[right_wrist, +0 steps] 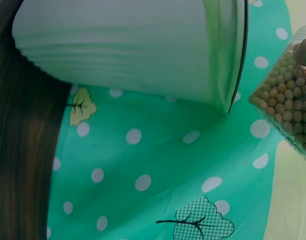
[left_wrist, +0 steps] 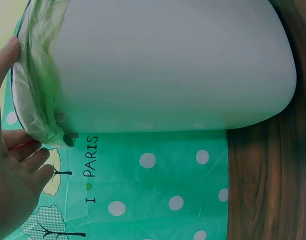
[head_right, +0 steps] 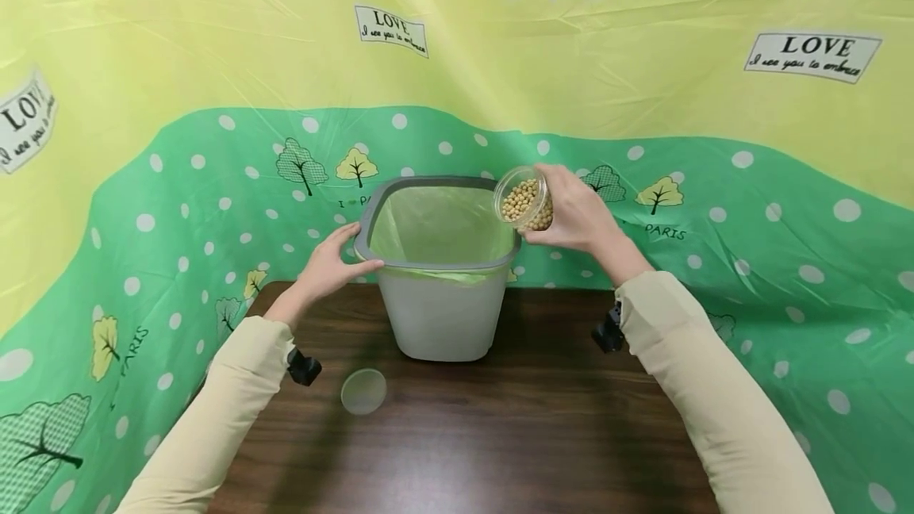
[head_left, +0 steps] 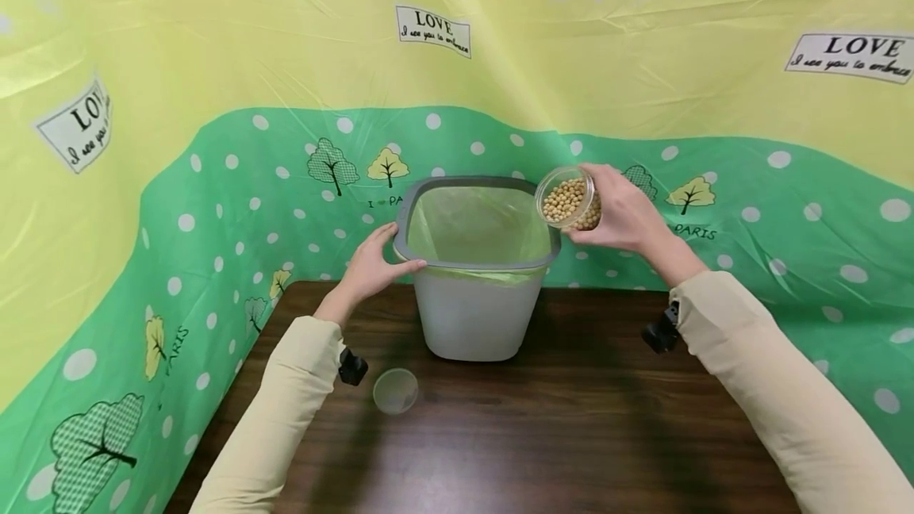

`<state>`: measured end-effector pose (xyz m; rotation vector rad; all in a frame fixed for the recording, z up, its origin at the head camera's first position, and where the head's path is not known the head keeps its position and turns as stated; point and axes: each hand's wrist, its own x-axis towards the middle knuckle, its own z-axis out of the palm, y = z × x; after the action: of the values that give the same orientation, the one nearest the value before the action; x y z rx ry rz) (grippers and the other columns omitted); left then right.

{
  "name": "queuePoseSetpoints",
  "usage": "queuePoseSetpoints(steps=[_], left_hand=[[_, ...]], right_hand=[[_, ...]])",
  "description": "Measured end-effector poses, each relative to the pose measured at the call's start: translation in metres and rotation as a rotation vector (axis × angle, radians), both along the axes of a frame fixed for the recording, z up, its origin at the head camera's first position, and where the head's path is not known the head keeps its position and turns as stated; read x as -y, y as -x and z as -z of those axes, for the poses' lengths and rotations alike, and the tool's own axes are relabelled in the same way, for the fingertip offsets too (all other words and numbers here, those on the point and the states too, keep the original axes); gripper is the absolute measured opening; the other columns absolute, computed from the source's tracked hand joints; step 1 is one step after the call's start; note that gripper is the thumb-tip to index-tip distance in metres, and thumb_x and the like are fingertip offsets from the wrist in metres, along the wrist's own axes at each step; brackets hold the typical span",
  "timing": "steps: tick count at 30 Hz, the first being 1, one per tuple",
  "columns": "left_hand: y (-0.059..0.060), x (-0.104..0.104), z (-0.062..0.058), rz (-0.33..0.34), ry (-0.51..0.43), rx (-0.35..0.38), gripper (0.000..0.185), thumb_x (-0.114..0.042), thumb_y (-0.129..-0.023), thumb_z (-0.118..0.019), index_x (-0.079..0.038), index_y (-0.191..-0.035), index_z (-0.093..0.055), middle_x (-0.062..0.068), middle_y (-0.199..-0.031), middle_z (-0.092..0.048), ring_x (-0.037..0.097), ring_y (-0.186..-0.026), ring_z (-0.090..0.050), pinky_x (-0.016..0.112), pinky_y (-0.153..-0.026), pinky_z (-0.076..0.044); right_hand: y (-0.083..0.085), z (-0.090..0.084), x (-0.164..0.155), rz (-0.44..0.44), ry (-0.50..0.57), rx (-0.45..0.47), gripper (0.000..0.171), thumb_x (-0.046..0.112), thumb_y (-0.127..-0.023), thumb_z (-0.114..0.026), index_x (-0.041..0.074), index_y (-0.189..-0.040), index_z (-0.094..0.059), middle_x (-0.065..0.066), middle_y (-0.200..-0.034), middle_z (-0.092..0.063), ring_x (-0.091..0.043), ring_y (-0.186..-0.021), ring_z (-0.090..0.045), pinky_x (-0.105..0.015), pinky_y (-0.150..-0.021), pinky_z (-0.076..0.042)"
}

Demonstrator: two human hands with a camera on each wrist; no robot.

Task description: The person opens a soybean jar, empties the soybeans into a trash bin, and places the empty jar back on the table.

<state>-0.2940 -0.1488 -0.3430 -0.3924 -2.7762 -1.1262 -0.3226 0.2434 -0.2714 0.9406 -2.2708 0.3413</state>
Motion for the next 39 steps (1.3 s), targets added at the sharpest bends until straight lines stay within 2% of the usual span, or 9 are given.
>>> queuePoseSetpoints(steps=[7, 19, 29, 39], left_hand=[[-0.001, -0.001, 0.002, -0.011, -0.052, 0.015, 0.090, -0.053, -0.074, -0.068, -0.009, -0.143, -0.029, 0.005, -0.147, -0.025, 0.026, -0.135, -0.021, 0.049, -0.104, -0.026], [0.001, -0.001, 0.004, -0.022, -0.091, 0.028, 0.090, -0.052, -0.072, -0.069, -0.012, -0.143, -0.029, 0.002, -0.147, -0.025, 0.024, -0.136, -0.020, 0.049, -0.104, -0.025], [0.002, -0.001, 0.006, -0.029, -0.123, 0.030, 0.091, -0.052, -0.071, -0.071, -0.013, -0.142, -0.030, 0.002, -0.147, -0.026, 0.023, -0.135, -0.020, 0.047, -0.104, -0.026], [0.001, -0.002, 0.006, -0.040, -0.130, 0.029, 0.091, -0.052, -0.070, -0.072, -0.013, -0.141, -0.032, 0.003, -0.146, -0.026, 0.024, -0.135, -0.020, 0.049, -0.104, -0.026]], right_hand=[[0.012, -0.002, 0.002, 0.001, -0.122, -0.052, 0.098, 0.034, -0.051, -0.080, 0.002, -0.133, -0.037, -0.026, -0.118, -0.046, -0.042, -0.103, -0.048, -0.057, -0.079, -0.044], [0.021, 0.000, 0.002, -0.041, -0.279, -0.168, 0.098, 0.036, -0.049, -0.082, -0.002, -0.129, -0.041, -0.023, -0.113, -0.049, -0.040, -0.096, -0.053, -0.052, -0.074, -0.048], [0.024, -0.004, 0.009, -0.083, -0.329, -0.227, 0.102, 0.037, -0.046, -0.084, -0.002, -0.129, -0.040, -0.027, -0.114, -0.049, -0.043, -0.099, -0.052, -0.054, -0.083, -0.044], [0.023, -0.012, 0.012, -0.122, -0.378, -0.305, 0.103, 0.038, -0.044, -0.086, -0.002, -0.128, -0.043, -0.026, -0.112, -0.050, -0.042, -0.099, -0.051, -0.053, -0.082, -0.045]])
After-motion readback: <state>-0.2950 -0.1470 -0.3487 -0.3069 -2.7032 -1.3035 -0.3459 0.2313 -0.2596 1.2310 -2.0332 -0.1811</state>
